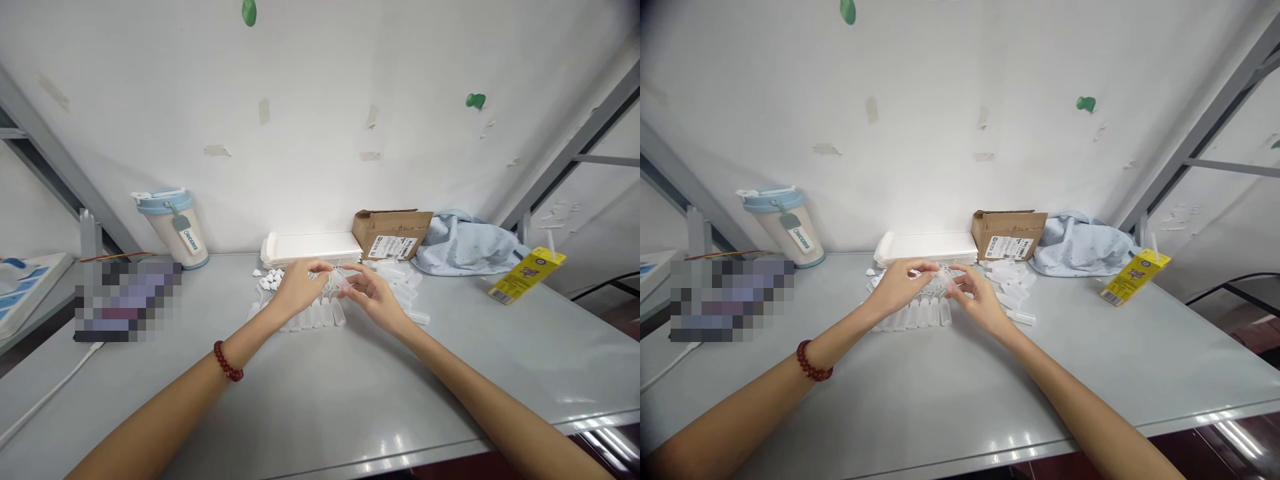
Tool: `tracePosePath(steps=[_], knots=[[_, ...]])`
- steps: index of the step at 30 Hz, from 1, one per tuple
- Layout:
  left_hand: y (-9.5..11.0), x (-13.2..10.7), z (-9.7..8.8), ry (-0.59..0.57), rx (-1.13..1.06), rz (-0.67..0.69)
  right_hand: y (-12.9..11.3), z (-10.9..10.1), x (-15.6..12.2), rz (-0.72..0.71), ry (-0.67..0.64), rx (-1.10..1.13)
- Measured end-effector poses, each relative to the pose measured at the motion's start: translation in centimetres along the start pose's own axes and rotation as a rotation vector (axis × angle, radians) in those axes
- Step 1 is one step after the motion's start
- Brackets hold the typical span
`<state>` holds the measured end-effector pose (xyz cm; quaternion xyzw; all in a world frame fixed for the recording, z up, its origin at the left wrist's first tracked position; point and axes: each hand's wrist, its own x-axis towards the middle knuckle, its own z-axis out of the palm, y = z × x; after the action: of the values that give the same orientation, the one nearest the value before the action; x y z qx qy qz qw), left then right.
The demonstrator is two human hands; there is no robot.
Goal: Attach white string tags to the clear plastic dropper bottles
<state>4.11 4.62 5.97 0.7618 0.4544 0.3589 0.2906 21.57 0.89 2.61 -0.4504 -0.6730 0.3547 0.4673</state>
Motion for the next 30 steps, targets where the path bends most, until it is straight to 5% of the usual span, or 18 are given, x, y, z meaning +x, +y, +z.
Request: tracePosePath(steps=[16,23,30], knots=[[1.4,-1.1,0.2,-0.113,0.138,0.111,0.2,0.2,-0.1,0.02,0.011,0.033],[1.3,-1.3,0.5,-0.193,0.134,0.298,0.6,0.4,0.1,0.054,0.055,0.173],[1.5,-1.3,0.5,-0.131,0.096,0.191,0.3,0.4,0.0,0.072,0.059,0.191]])
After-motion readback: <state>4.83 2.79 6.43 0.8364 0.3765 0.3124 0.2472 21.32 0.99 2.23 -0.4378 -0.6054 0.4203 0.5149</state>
